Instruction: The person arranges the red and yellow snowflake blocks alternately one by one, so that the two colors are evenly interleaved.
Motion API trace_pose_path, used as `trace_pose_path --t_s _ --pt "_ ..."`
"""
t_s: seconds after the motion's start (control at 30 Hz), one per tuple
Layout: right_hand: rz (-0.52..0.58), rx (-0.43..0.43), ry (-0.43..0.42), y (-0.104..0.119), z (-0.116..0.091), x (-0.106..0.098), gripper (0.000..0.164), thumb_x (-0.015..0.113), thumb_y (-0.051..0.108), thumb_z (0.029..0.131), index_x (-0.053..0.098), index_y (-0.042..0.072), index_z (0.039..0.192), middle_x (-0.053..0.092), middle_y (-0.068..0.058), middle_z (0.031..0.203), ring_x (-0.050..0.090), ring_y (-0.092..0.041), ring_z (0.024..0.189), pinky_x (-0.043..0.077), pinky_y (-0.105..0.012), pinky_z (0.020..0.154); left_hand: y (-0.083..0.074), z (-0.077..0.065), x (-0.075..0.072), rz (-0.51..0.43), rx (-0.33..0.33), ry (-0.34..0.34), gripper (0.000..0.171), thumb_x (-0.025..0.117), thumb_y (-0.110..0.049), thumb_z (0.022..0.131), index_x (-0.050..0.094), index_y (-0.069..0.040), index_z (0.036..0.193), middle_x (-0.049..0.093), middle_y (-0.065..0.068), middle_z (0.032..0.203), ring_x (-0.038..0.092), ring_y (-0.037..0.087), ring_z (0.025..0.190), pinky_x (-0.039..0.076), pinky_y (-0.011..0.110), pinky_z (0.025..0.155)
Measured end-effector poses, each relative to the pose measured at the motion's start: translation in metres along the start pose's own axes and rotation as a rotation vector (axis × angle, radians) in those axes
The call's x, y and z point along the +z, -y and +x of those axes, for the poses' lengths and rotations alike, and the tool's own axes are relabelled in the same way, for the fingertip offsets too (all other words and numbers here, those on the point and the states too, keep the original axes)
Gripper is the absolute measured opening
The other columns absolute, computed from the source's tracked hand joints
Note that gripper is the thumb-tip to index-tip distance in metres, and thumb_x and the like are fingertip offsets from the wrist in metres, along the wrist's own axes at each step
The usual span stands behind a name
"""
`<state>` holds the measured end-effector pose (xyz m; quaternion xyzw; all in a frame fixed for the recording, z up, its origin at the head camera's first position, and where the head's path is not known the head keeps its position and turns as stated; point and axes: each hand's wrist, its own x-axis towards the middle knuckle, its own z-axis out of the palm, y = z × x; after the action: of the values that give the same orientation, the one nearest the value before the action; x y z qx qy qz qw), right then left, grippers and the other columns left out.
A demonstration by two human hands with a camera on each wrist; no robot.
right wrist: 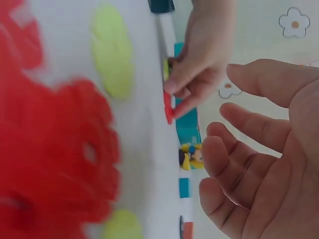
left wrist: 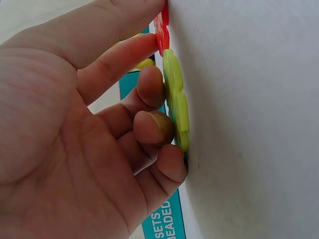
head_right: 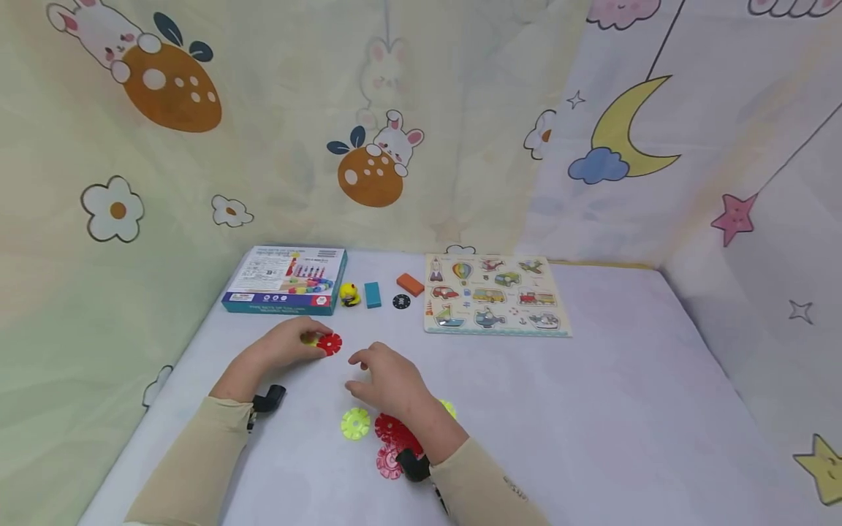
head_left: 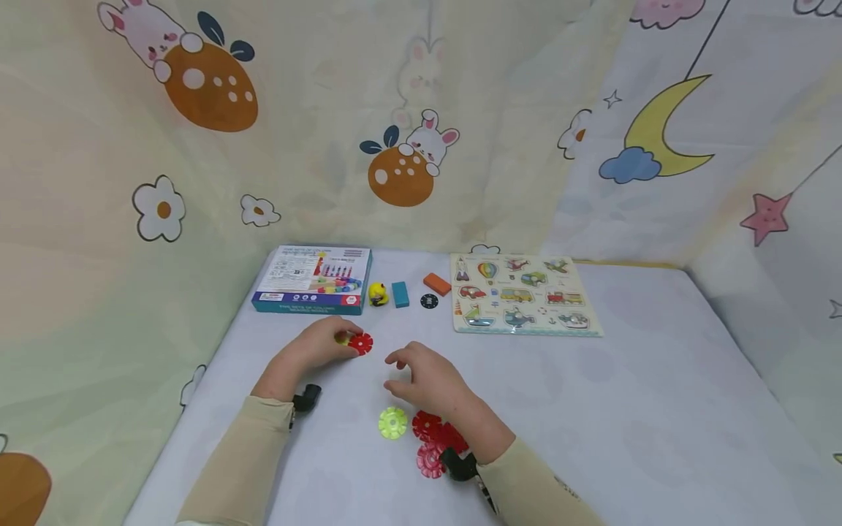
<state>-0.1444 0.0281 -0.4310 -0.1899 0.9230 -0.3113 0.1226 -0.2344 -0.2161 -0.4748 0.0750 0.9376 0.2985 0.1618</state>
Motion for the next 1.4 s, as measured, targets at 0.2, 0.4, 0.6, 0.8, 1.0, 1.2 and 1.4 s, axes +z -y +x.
trace_pose_path --t_s 0.2,0.4,0.6,0.8,1.0,1.2,1.4 --pt "-0.043 -0.011 0.037 0.001 -0.023 0.020 0.041 0.076 0.040 0.077 0.066 0.021 0.113 0.056 0.008 0.094 0.051 -0.006 0.082 0.046 -0.021 0.064 -0.003 -0.001 -0.004 0.003 0.009 -0.002 0.047 0.080 -0.034 0.074 0.064 -0.029 0.118 0.056 -0.001 0.106 0.048 0.020 0.101 0.047 0.041 0.083" --pt "-0.110 0.002 0.063 -0.005 -0.036 0.038 0.041 0.079 0.039 0.074 0.067 0.022 0.109 0.050 0.012 0.085 0.047 -0.004 0.075 0.044 -0.021 0.064 -0.005 -0.003 -0.003 -0.012 -0.006 0.015 0.047 0.080 -0.033 0.074 0.064 -0.029 0.119 0.055 0.000 0.105 0.047 0.021 0.102 0.047 0.040 0.084" --pt "-0.089 0.121 0.076 -0.007 -0.034 0.046 0.048 0.083 0.034 0.070 0.064 0.018 0.112 0.052 0.010 0.090 0.047 -0.006 0.077 0.046 -0.024 0.070 -0.003 -0.004 0.000 -0.027 -0.020 0.020 0.046 0.080 -0.034 0.074 0.064 -0.030 0.118 0.056 -0.001 0.105 0.048 0.021 0.102 0.046 0.040 0.084" --pt "-0.112 0.175 0.107 -0.002 -0.028 0.043 0.048 0.085 0.033 0.067 0.065 0.016 0.107 0.054 0.006 0.092 0.048 -0.010 0.078 0.047 -0.027 0.071 -0.006 -0.004 -0.002 -0.024 -0.019 0.019 0.045 0.080 -0.033 0.075 0.065 -0.029 0.118 0.056 -0.001 0.107 0.048 0.021 0.102 0.046 0.041 0.085" --pt "-0.058 0.217 0.150 0.007 -0.023 0.037 0.044 0.087 0.027 0.064 0.063 0.015 0.098 0.053 0.005 0.086 0.049 -0.013 0.076 0.047 -0.031 0.066 -0.007 -0.004 -0.003 -0.017 -0.013 0.010 0.046 0.080 -0.032 0.075 0.065 -0.028 0.118 0.057 -0.001 0.107 0.048 0.021 0.102 0.046 0.042 0.085" --pt "-0.017 0.194 0.127 0.011 -0.026 0.036 0.028 0.083 0.027 0.069 0.058 0.019 0.081 0.052 0.005 0.074 0.049 -0.014 0.070 0.044 -0.029 0.057 -0.004 -0.004 -0.001 -0.013 0.000 -0.001 0.044 0.079 -0.033 0.075 0.065 -0.029 0.117 0.057 -0.002 0.108 0.048 0.021 0.101 0.045 0.042 0.087" --pt "0.140 0.114 0.143 0.014 -0.027 0.018 0.019 0.080 0.028 0.075 0.064 0.021 0.081 0.055 0.004 0.069 0.053 -0.015 0.064 0.044 -0.028 0.055 -0.005 -0.003 -0.001 -0.014 -0.007 -0.011 0.043 0.080 -0.034 0.075 0.065 -0.029 0.115 0.057 -0.002 0.110 0.048 0.021 0.102 0.044 0.044 0.088"
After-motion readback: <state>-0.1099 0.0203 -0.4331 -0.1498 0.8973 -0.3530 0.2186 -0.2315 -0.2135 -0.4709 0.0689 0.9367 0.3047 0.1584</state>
